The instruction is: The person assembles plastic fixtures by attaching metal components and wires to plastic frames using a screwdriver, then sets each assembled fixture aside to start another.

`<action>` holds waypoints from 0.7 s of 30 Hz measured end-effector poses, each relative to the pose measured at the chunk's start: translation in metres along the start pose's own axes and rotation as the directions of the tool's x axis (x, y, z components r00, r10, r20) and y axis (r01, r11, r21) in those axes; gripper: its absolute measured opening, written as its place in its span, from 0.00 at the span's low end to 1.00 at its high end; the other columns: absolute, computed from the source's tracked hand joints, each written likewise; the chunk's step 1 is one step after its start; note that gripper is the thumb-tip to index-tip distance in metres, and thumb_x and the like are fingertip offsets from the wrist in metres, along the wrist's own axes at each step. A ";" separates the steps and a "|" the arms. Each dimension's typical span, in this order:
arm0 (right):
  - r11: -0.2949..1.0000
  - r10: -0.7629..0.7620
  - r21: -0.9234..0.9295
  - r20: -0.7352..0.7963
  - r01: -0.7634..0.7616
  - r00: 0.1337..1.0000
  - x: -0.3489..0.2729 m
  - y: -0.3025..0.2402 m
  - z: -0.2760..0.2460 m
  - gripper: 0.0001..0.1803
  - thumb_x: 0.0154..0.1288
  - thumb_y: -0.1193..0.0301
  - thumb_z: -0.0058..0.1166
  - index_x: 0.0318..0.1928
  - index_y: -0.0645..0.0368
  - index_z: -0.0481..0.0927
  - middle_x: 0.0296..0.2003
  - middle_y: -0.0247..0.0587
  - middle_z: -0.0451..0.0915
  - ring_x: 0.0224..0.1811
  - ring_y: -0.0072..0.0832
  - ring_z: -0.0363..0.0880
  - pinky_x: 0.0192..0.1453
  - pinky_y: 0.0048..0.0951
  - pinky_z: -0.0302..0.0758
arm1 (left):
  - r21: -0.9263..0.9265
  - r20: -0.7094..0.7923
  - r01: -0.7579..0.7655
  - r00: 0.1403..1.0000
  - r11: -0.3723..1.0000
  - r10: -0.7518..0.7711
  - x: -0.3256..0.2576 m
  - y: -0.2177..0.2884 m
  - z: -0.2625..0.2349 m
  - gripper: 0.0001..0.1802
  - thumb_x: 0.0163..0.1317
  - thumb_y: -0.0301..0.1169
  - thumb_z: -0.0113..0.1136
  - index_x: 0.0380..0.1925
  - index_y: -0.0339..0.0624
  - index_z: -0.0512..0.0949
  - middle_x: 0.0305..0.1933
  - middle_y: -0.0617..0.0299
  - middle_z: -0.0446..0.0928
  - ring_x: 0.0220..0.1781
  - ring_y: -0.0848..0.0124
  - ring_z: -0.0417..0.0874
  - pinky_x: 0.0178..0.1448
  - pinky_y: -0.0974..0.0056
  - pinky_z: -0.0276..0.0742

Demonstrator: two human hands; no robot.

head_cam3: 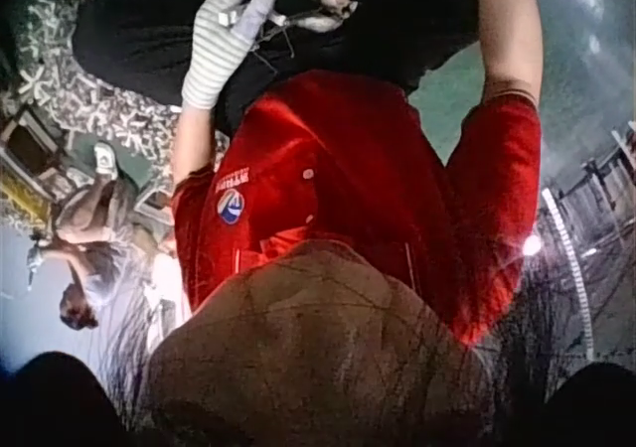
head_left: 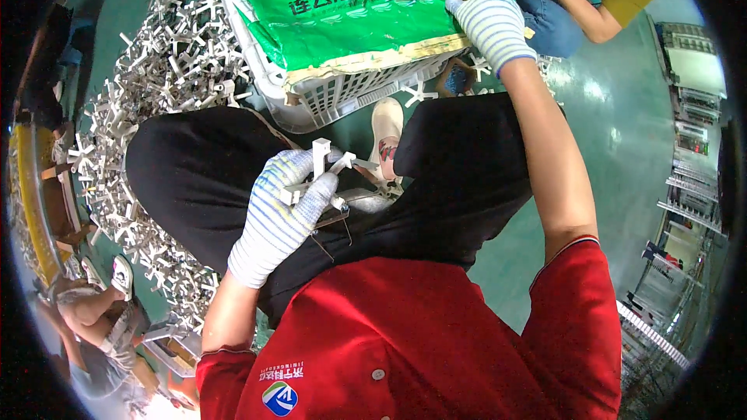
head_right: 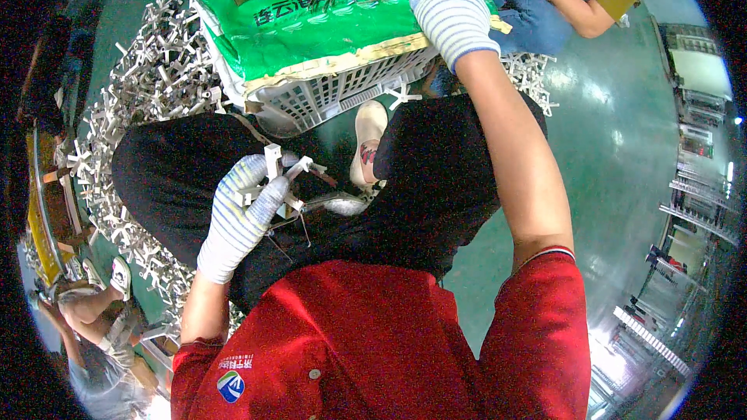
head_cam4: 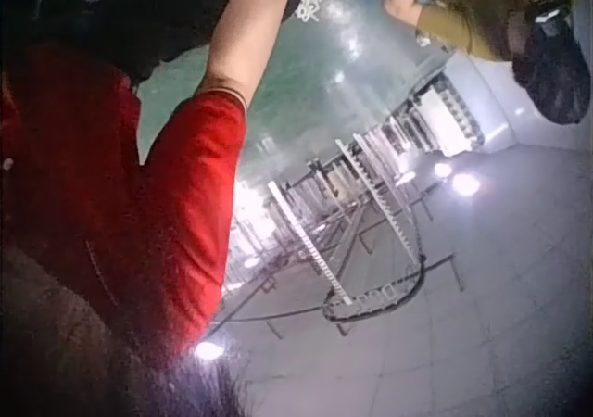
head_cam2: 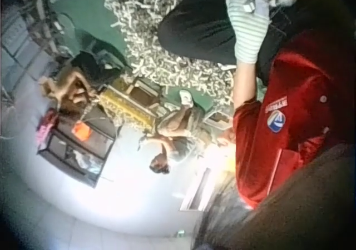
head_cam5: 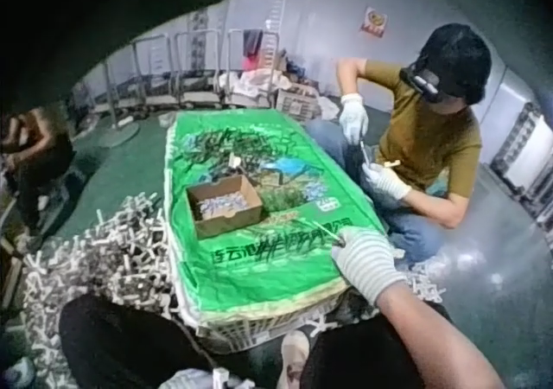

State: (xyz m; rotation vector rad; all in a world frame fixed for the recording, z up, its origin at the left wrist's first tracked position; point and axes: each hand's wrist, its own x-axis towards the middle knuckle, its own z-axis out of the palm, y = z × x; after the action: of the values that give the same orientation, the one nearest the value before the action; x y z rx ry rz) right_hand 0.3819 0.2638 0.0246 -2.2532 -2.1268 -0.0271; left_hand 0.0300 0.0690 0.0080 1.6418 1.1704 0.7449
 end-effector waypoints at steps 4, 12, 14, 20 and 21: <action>0.998 -0.033 -0.058 -0.013 0.032 0.999 0.004 -0.001 0.007 0.20 0.67 0.54 0.64 0.50 0.54 0.88 0.46 0.53 0.89 0.51 0.52 0.87 0.58 0.50 0.81 | -0.018 -0.021 -0.008 1.000 1.000 0.007 0.001 -0.002 0.001 0.11 0.67 0.31 0.68 0.46 0.38 0.87 0.38 0.50 0.84 0.42 0.51 0.83 0.53 0.54 0.77; 0.988 -0.146 0.034 -0.150 0.152 0.978 0.001 0.023 0.001 0.22 0.66 0.52 0.65 0.50 0.55 0.89 0.46 0.54 0.88 0.50 0.53 0.87 0.57 0.49 0.81 | -0.240 0.011 0.155 0.988 0.958 -0.157 -0.003 0.001 0.000 0.18 0.73 0.31 0.67 0.58 0.35 0.84 0.48 0.54 0.88 0.46 0.66 0.89 0.53 0.63 0.82; 0.974 -0.182 0.104 -0.187 0.203 0.965 -0.007 0.014 0.001 0.18 0.66 0.58 0.66 0.45 0.61 0.88 0.37 0.49 0.89 0.39 0.41 0.88 0.48 0.39 0.82 | -0.523 0.044 0.268 0.957 0.809 -0.288 -0.005 0.005 0.004 0.22 0.76 0.30 0.65 0.65 0.31 0.79 0.52 0.58 0.88 0.40 0.78 0.88 0.47 0.71 0.83; 0.587 -0.035 0.809 0.056 -0.025 0.998 -0.094 -0.067 -0.079 0.15 0.61 0.64 0.66 0.38 0.65 0.88 0.35 0.58 0.87 0.35 0.48 0.87 0.44 0.44 0.83 | -0.288 0.081 0.100 0.994 0.952 -0.080 -0.006 -0.004 -0.008 0.14 0.75 0.32 0.64 0.54 0.36 0.86 0.47 0.58 0.85 0.48 0.73 0.85 0.53 0.67 0.81; 0.579 -0.035 0.814 0.068 -0.035 0.997 -0.105 -0.068 -0.080 0.15 0.61 0.64 0.66 0.38 0.65 0.88 0.35 0.58 0.87 0.35 0.48 0.87 0.44 0.44 0.83 | -0.283 0.085 0.114 0.992 0.952 -0.093 -0.006 -0.002 -0.010 0.14 0.75 0.32 0.64 0.54 0.36 0.86 0.47 0.58 0.85 0.48 0.73 0.85 0.53 0.67 0.81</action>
State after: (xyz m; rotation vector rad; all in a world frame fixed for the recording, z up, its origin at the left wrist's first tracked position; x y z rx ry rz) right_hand 0.3094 0.1590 0.1009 -1.6660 -1.6092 0.8768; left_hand 0.0188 0.0668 0.0103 1.3442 1.0360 0.7461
